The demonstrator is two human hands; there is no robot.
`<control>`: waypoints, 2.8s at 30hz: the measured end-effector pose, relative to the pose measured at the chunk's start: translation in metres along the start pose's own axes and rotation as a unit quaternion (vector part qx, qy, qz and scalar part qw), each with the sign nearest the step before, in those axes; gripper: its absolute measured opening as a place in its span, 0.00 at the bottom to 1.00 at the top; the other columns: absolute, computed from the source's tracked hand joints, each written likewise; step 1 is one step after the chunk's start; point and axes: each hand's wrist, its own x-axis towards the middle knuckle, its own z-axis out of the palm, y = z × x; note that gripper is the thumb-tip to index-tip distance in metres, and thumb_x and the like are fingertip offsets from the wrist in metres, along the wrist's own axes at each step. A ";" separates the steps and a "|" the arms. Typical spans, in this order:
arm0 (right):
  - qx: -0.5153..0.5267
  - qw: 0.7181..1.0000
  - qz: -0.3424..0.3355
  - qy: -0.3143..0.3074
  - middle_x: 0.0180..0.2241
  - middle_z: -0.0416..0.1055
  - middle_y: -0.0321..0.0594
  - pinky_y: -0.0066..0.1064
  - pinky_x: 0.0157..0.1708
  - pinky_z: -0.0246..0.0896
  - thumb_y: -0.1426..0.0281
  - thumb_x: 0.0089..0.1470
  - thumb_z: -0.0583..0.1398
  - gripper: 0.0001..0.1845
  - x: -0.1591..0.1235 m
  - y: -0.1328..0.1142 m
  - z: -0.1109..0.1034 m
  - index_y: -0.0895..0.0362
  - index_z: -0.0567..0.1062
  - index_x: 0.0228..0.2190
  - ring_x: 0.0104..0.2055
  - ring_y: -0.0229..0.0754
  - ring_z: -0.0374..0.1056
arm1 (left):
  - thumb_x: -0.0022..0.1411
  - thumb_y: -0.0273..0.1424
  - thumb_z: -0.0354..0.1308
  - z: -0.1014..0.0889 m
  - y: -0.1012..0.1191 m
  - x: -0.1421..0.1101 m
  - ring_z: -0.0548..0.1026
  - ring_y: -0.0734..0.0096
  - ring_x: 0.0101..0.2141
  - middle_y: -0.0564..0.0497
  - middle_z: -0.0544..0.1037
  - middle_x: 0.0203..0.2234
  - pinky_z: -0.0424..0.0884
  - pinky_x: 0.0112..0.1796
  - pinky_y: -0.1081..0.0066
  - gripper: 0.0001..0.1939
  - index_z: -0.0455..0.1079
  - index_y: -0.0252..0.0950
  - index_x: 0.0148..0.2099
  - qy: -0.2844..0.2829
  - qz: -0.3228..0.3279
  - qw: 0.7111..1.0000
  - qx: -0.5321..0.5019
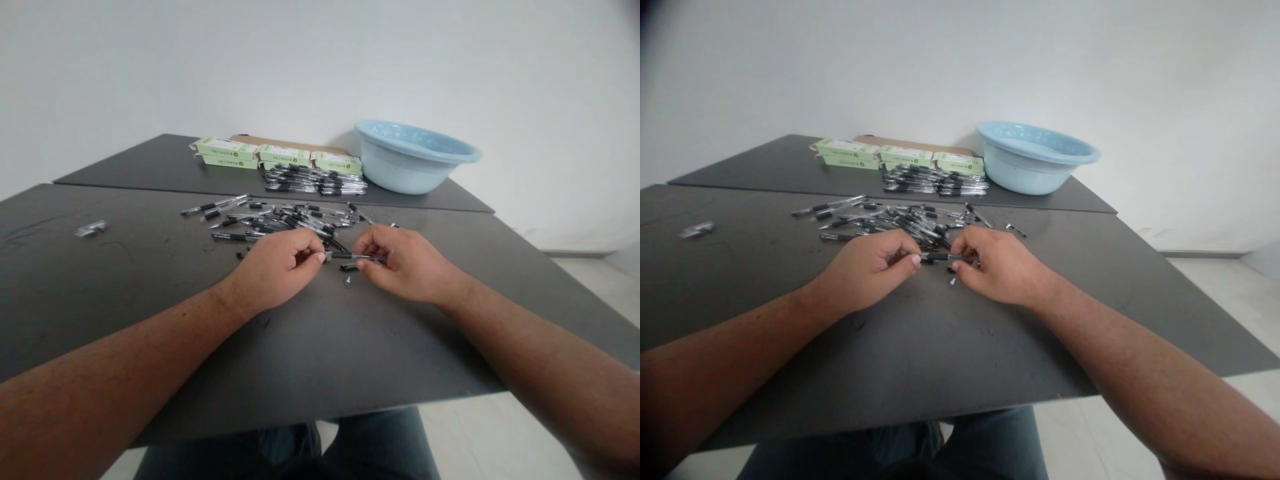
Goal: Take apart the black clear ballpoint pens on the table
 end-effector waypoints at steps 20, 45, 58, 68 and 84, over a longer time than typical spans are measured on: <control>-0.030 0.998 -0.034 -0.040 0.34 0.79 0.41 0.32 0.39 0.63 0.69 0.65 0.57 0.09 0.001 0.001 -0.001 0.56 0.77 0.38 0.37 0.42 0.74 | 0.64 0.29 0.58 0.000 -0.001 0.000 0.74 0.74 0.27 0.57 0.78 0.26 0.65 0.31 0.73 0.05 0.74 0.37 0.35 -0.008 0.001 1.000 -0.004; 0.000 1.000 -0.001 -0.029 0.32 0.77 0.37 0.29 0.34 0.63 0.71 0.58 0.62 0.04 0.000 -0.001 -0.003 0.55 0.75 0.37 0.32 0.40 0.73 | 0.64 0.30 0.57 0.000 0.000 0.000 0.74 0.73 0.28 0.56 0.78 0.26 0.66 0.32 0.72 0.05 0.73 0.37 0.35 -0.013 0.010 1.000 0.004; 0.013 0.999 0.007 -0.030 0.31 0.77 0.35 0.28 0.33 0.62 0.71 0.58 0.62 0.04 0.000 -0.002 -0.003 0.55 0.75 0.37 0.31 0.39 0.72 | 0.65 0.30 0.57 0.000 0.000 0.000 0.75 0.72 0.28 0.56 0.78 0.26 0.65 0.32 0.71 0.06 0.73 0.37 0.35 -0.018 0.010 1.000 0.010; 0.003 0.999 0.002 -0.041 0.32 0.78 0.37 0.30 0.35 0.62 0.70 0.60 0.60 0.05 0.000 -0.002 -0.003 0.55 0.76 0.38 0.33 0.40 0.73 | 0.65 0.30 0.57 0.000 0.000 0.000 0.75 0.72 0.28 0.56 0.79 0.26 0.65 0.32 0.72 0.06 0.73 0.37 0.36 -0.020 0.006 1.000 0.014; 0.027 0.999 0.020 -0.037 0.30 0.77 0.35 0.29 0.33 0.62 0.71 0.57 0.62 0.05 0.000 -0.003 -0.003 0.55 0.76 0.37 0.30 0.38 0.71 | 0.65 0.29 0.57 -0.001 0.001 0.000 0.74 0.74 0.28 0.57 0.77 0.26 0.64 0.31 0.72 0.05 0.73 0.37 0.35 -0.022 0.013 1.000 0.002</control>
